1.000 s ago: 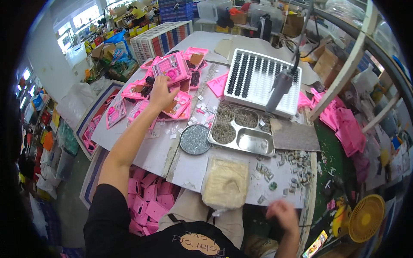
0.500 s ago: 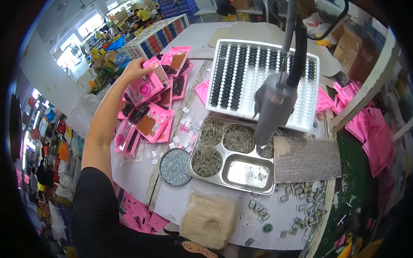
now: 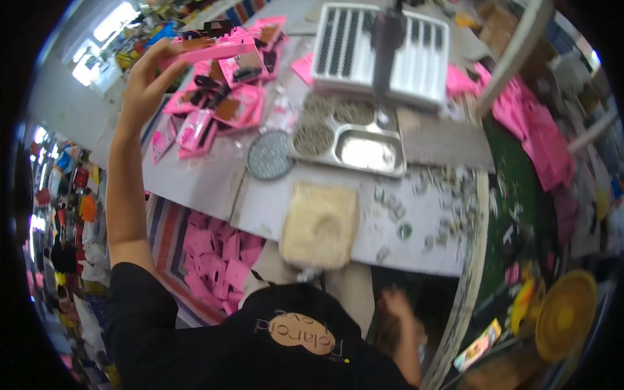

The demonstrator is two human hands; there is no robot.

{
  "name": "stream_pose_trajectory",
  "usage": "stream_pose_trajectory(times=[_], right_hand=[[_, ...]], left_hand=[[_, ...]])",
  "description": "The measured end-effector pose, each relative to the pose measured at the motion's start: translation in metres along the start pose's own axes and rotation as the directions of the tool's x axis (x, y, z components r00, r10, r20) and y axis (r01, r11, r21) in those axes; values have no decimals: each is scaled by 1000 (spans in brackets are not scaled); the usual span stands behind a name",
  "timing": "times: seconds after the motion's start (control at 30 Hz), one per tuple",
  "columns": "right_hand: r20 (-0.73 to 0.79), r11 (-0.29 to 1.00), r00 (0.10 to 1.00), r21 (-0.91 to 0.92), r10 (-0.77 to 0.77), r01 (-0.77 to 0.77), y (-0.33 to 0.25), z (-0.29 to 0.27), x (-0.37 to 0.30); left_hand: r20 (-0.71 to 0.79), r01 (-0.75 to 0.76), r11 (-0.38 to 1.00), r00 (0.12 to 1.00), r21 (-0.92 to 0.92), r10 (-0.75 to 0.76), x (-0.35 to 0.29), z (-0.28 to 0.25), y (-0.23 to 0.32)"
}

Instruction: The recorder is assembling electronic components into a pink plastic housing, including wiring, speakers, and circuit boards, and securing them with a screwdriver.

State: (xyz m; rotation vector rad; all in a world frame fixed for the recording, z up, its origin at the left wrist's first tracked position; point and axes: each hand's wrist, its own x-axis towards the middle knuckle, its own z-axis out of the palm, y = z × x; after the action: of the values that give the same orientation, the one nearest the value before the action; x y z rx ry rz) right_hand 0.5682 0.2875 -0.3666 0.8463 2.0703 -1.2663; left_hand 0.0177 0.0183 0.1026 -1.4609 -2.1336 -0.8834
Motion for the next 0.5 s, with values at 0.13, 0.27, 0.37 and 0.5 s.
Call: stream_pose_trajectory(times=[0.13,0.27,0.37,0.5], right_hand=[[-158,549,817,669,-555,502,-187,-66,-114],[-125,-12,812,989,-569,144,-299,-57,-83],[-238,293,846,864,-477,408,-299,-55,-43],[-396,591,789,522,-470,614,-300,-54,-50]], left_hand=[[18,-244,940,967,-237,255,-113,37,102],[106,-241,795,929,-557,356,-184,120,144],[140,-128,830,961,-542,239,-230,156,133],[233,-81,866,947,-493,222,-253,171,112]])
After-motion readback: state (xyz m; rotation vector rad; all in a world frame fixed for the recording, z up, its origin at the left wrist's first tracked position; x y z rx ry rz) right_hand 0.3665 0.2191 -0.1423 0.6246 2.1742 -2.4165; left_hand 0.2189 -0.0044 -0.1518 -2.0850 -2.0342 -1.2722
